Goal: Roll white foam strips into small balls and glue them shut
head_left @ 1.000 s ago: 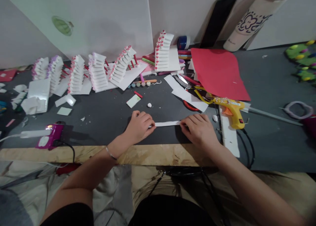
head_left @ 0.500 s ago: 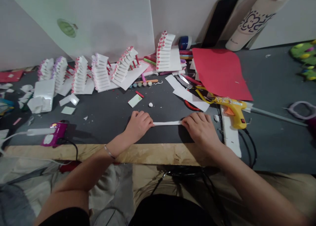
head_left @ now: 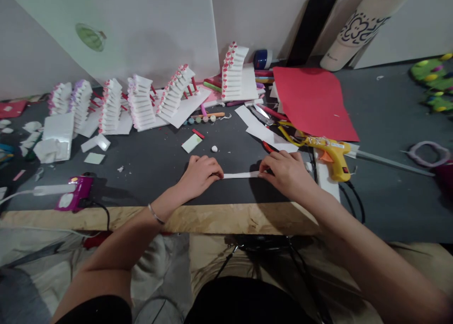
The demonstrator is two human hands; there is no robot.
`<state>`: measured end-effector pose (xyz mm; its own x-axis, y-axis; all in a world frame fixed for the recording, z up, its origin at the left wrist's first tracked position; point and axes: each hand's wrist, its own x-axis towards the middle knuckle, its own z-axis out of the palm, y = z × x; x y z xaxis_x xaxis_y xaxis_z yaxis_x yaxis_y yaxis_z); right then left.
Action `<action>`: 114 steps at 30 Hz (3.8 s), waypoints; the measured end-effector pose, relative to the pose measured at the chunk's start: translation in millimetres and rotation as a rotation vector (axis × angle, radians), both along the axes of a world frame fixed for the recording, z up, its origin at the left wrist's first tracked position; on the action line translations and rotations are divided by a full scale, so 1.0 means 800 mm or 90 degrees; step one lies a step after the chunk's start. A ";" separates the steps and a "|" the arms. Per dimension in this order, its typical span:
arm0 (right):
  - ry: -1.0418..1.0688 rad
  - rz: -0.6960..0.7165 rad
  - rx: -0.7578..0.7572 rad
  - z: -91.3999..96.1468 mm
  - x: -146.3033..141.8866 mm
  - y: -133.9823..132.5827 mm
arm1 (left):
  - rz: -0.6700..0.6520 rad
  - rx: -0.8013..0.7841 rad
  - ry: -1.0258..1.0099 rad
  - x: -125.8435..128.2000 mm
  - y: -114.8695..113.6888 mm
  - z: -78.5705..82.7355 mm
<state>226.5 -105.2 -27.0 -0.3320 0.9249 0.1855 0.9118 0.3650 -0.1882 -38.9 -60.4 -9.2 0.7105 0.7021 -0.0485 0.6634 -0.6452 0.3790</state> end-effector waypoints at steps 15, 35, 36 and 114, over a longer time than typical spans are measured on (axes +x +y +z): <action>-0.094 0.136 0.124 0.007 -0.001 -0.024 | 0.024 0.220 0.031 0.009 -0.025 -0.013; -0.143 0.045 -0.073 0.028 -0.014 0.019 | 0.039 0.080 0.103 0.026 -0.008 0.002; -0.139 0.053 -0.057 0.026 -0.015 0.017 | 0.027 0.088 0.105 0.026 -0.010 0.001; 1.006 -0.096 -0.070 0.003 -0.087 0.036 | 0.219 0.043 -0.605 0.056 -0.022 -0.027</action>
